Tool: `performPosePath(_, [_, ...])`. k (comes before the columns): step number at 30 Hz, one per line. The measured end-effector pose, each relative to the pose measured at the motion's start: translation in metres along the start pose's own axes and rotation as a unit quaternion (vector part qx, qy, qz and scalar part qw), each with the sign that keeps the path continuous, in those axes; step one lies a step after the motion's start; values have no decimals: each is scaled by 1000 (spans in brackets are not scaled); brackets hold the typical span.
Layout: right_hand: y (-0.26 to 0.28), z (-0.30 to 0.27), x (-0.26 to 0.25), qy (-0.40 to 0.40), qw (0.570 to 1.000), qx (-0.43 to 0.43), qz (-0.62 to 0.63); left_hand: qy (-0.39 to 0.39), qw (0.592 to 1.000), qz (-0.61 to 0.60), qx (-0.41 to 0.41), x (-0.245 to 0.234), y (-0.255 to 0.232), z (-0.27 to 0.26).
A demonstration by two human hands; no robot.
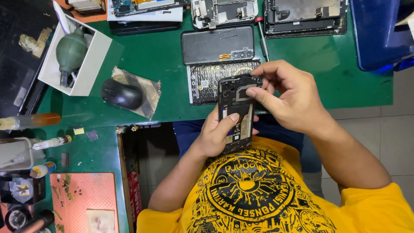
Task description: Removing the motherboard from a mobile phone using a screwdriver and manual prying
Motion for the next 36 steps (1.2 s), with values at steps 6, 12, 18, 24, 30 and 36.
performPosePath(6, [5, 2, -2, 15, 999, -30, -23, -23, 997, -36, -58, 5, 0, 0])
performPosePath(12, [-12, -1, 1, 48, 989, 64, 126, 52, 997, -55, 4, 9, -5, -3])
performPosePath(18, [-35, -6, -12, -55, 927, 94, 360, 66, 989, -130, 26, -1, -4, -7])
performPosePath(24, [-49, 7, -27, -147, 963, 40, 224, 38, 986, -157, 39, -9, -12, -13])
performPosePath(30, [-11, 41, 7, -61, 980, -183, -48, 4, 983, -168, 75, -19, -20, -25])
performPosePath(36, [-5, 55, 37, -62, 909, -352, -216, -42, 983, -139, 108, -26, -31, -38])
Point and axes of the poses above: each hand's wrist, its own z-axis towards the middle knuckle, its own x-axis out of the palm, y = z × x, the point moved 4 cm from there along z, towards the middle knuckle, and after that the axes turned 1 degree about -x, right-handed, at the moved point
